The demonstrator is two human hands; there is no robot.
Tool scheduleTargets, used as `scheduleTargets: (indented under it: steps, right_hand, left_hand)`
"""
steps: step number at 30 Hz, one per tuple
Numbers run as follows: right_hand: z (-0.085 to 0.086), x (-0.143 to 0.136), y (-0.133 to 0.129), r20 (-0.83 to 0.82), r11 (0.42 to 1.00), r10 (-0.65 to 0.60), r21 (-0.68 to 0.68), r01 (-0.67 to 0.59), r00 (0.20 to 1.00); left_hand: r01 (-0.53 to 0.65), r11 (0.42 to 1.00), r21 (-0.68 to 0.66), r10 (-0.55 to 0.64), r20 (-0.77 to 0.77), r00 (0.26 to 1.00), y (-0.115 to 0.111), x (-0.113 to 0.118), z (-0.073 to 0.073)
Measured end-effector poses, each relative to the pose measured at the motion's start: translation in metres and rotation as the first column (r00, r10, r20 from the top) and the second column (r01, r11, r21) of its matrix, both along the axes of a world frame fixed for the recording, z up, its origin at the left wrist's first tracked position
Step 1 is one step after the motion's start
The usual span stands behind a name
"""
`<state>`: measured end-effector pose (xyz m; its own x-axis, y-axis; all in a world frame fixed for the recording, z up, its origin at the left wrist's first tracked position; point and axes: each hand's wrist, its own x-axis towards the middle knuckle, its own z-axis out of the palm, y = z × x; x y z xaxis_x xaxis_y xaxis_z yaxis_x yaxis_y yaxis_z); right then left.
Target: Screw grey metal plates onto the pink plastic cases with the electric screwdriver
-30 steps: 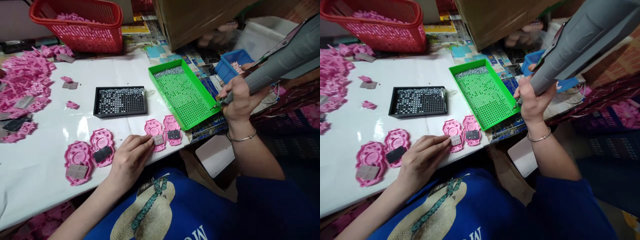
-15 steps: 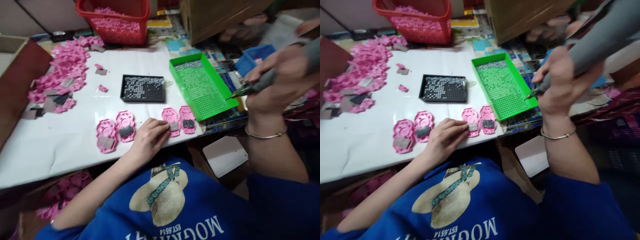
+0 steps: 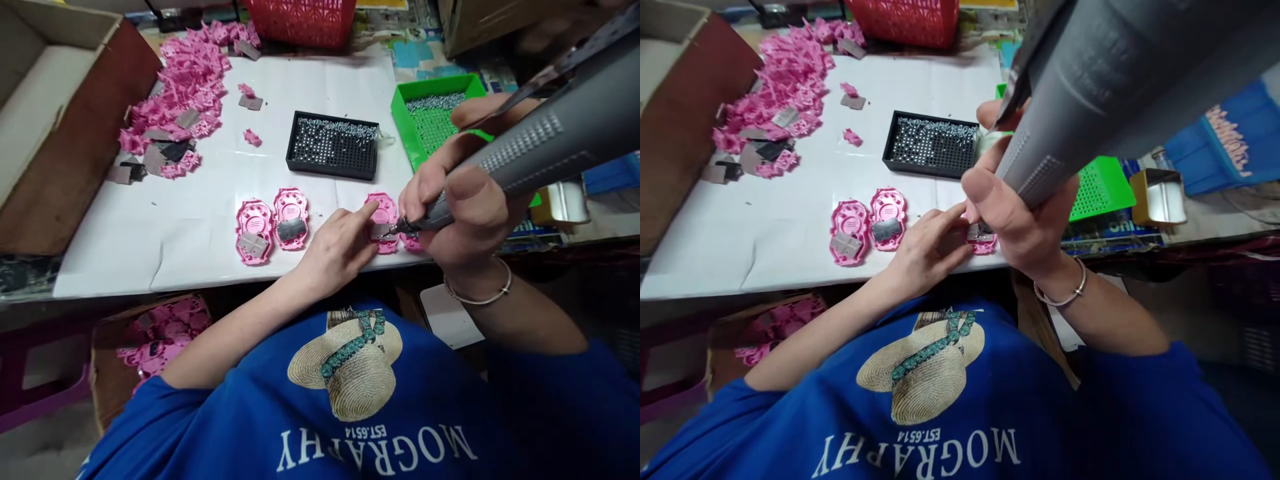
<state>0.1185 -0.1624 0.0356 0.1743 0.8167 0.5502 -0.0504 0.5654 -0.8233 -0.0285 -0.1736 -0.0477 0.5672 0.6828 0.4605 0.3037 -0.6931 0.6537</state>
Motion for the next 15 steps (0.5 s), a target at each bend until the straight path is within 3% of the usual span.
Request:
scheduleTargets:
  steps: [7, 15]
  right_hand:
    - [-0.007, 0.001, -0.001, -0.052, 0.996, 0.091, -0.008, -0.091, 0.995]
    - [-0.017, 0.007, -0.002, 0.186, 0.991, -0.036, -0.117, 0.059, 0.982]
  left_hand:
    - [0.003, 0.999, -0.047, -0.003, -0.003, 1.000, 0.000, 0.001, 0.001]
    - [-0.002, 0.999, -0.044, 0.001, -0.023, 1.000, 0.000, 0.001, 0.002]
